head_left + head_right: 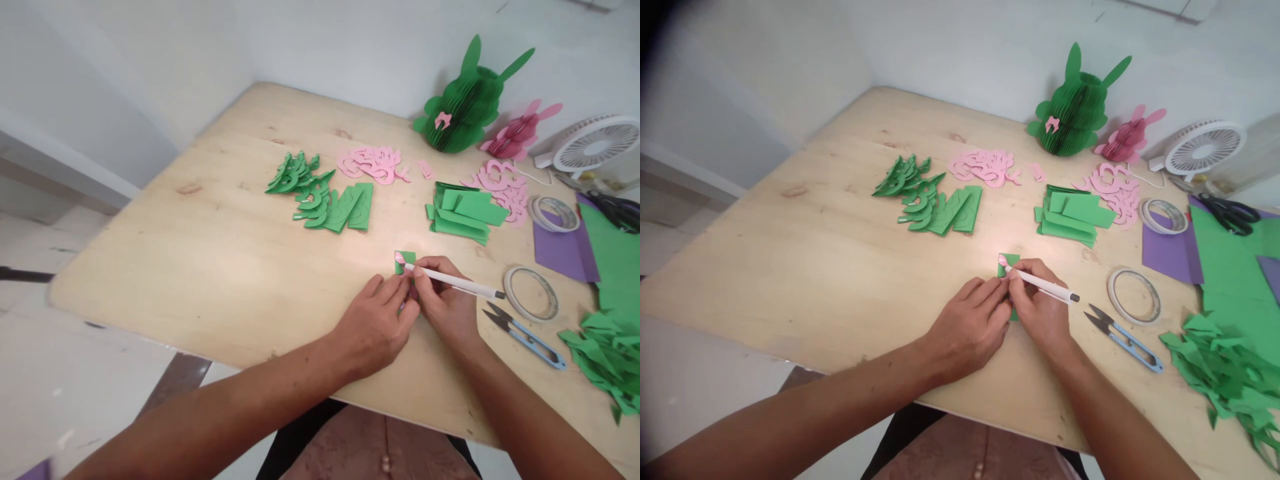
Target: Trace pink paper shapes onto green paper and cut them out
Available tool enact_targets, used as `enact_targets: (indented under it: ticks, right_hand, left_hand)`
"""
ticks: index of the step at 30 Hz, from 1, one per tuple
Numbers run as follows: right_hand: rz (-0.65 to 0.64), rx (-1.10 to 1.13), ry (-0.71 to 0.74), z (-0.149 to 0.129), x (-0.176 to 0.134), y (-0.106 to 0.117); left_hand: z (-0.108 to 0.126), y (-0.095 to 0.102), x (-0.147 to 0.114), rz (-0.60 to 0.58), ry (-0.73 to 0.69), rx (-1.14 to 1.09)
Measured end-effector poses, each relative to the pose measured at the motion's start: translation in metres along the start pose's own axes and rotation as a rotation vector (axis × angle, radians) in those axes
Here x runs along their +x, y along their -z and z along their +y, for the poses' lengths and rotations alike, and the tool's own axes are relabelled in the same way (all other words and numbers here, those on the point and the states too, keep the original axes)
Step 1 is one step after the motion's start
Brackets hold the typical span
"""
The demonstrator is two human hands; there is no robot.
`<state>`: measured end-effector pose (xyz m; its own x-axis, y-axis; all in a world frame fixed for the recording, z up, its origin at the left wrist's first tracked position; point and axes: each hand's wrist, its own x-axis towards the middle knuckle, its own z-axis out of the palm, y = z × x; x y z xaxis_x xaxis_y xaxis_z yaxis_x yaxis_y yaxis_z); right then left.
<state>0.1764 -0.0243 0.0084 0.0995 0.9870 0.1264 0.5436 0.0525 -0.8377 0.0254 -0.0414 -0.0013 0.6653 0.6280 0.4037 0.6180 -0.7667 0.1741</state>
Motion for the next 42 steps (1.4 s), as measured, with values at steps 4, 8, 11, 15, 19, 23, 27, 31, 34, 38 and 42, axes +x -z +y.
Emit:
enact_targets:
  ticks: [4, 8, 11, 15, 19, 23, 27, 31, 34, 38, 42]
  right_hand:
    - [0.003, -0.009, 0.009, -0.0011, 0.0003, 0.0001]
    - [0.000, -0.005, 0.010, -0.0019, 0.0007, 0.0007]
    - [-0.006, -0.008, 0.006, -0.0024, 0.0004, 0.0011]
    - [-0.008, -0.015, 0.008, -0.0028, -0.0003, 0.0014]
    - [-0.007, -0.025, 0.008, -0.0021, 0.0000, 0.0014]
    - [0.003, -0.029, 0.008, -0.0017, 0.0006, 0.0008]
    - [0.006, -0.037, 0.014, -0.0018, 0.0001, 0.0010]
    - [-0.002, -0.034, 0.017, -0.0009, -0.0004, 0.0022]
    - [-0.003, -0.043, 0.017, -0.0005, -0.0001, 0.0024]
    - [0.004, -0.061, 0.032, -0.0014, 0.0001, 0.0019]
    - [0.019, -0.081, 0.054, -0.0023, -0.0005, 0.0022]
  left_hand:
    - [0.0003, 0.0000, -0.0001, 0.005, 0.002, 0.001]
    - [0.0001, 0.0000, -0.0002, -0.001, -0.001, -0.003]
    - [-0.0002, -0.0002, -0.0003, -0.008, -0.001, -0.006]
    - [-0.0002, -0.0008, -0.0008, -0.014, 0.000, -0.007]
    - [0.0000, -0.0008, -0.0008, -0.006, -0.003, -0.004]
    - [-0.0003, -0.0006, -0.0006, -0.002, -0.006, -0.001]
    - [-0.0004, -0.0011, -0.0008, -0.007, -0.006, 0.006]
    - [-0.0005, -0.0013, -0.0010, 0.004, -0.006, 0.009]
    - [-0.0007, -0.0010, -0.0009, 0.007, -0.008, 0.003]
    - [-0.0007, -0.0011, -0.0010, 0.012, -0.008, 0.000]
    - [-0.0006, -0.0015, -0.0011, 0.008, -0.010, 0.002]
